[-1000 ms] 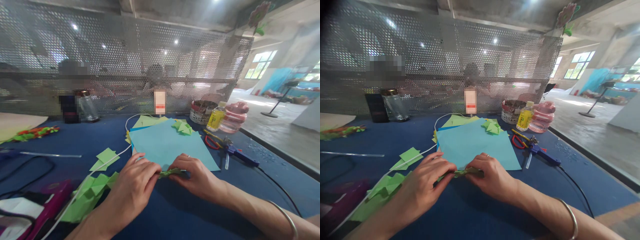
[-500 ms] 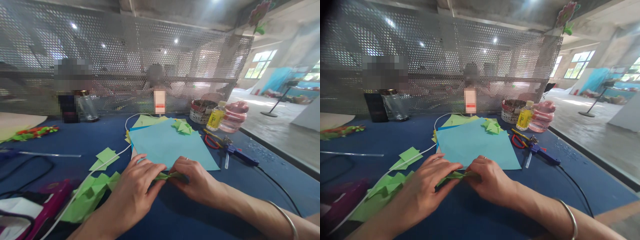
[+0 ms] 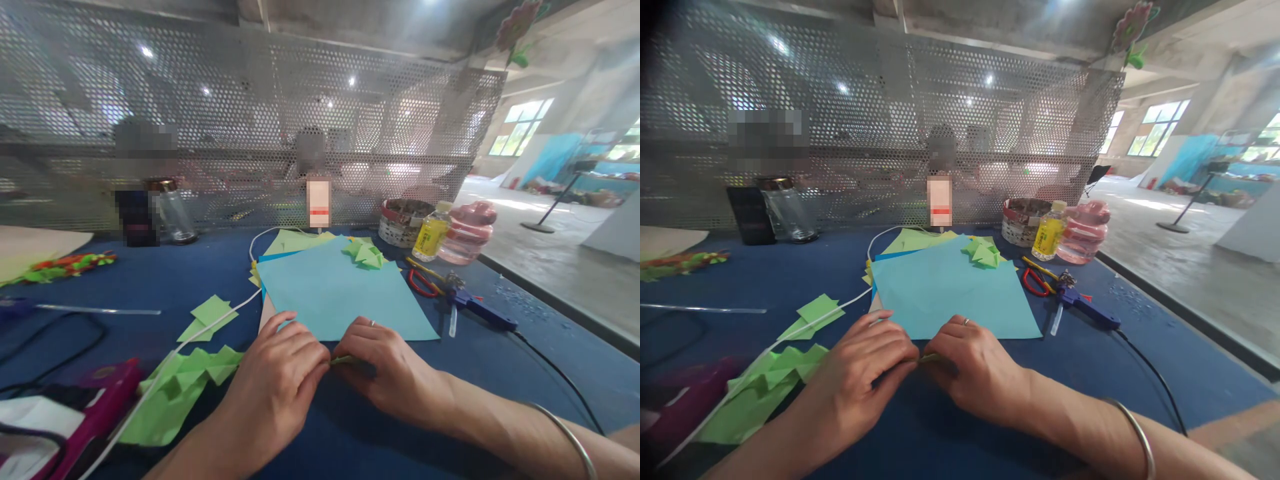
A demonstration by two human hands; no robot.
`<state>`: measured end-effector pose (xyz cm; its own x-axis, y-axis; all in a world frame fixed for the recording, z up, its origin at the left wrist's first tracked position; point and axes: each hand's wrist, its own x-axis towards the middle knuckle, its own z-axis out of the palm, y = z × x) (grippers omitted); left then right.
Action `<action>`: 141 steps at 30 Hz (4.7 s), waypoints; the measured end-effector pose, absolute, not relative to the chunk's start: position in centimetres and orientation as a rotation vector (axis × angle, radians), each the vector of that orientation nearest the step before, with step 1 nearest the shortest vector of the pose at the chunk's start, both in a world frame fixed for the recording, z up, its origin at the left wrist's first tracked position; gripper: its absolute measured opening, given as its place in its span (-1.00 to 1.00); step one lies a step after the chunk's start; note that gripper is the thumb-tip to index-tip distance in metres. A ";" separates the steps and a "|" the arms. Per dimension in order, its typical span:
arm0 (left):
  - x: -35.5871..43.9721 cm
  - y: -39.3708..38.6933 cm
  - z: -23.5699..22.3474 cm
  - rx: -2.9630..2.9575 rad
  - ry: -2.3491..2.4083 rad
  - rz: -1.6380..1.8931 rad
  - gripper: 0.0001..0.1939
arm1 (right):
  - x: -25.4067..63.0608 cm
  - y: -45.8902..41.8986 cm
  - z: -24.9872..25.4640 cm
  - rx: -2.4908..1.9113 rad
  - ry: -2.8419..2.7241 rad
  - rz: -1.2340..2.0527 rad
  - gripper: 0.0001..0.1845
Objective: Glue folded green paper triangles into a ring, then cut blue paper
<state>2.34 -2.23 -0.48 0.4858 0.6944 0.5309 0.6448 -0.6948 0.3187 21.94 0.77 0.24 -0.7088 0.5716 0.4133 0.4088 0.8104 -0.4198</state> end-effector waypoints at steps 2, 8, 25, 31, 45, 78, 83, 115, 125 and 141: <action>2.4 -2.3 -0.5 2.638 1.198 1.009 -0.80 | 21.9 0.7 0.2 -0.714 -2.467 0.391 -0.87; 2.5 -2.3 -0.8 2.664 1.184 1.073 -0.79 | 21.8 0.5 0.1 -0.677 -2.478 0.334 -0.84; 2.3 -0.6 -1.0 2.668 1.353 1.010 -0.82 | 22.4 1.2 1.2 -0.969 -2.424 0.401 -0.71; 2.8 1.0 -1.1 2.690 1.418 0.898 -0.79 | 23.8 3.1 1.8 -1.025 -2.227 0.272 -0.77; 3.8 4.1 -1.6 2.716 1.574 0.760 -0.78 | 24.6 4.7 1.6 -1.069 -2.193 0.221 -0.79; 3.1 2.6 -2.3 2.624 1.551 0.781 -0.65 | 27.2 20.5 3.3 -1.722 -2.596 0.168 -0.69; 3.1 2.7 -2.7 2.636 1.543 0.809 -0.62 | 28.5 16.9 4.7 -1.589 -2.613 0.287 -0.73; 3.5 2.6 -2.4 2.549 1.422 0.920 -0.68 | 33.6 10.1 5.7 -1.455 -2.447 0.314 -0.72; 3.7 2.4 -2.4 2.514 1.461 0.899 -0.68 | 29.8 6.6 5.0 -1.294 -2.462 0.594 -0.75; 3.7 2.3 -2.0 2.537 1.448 0.928 -0.75 | 28.9 7.3 2.8 -1.348 -2.423 0.546 -0.77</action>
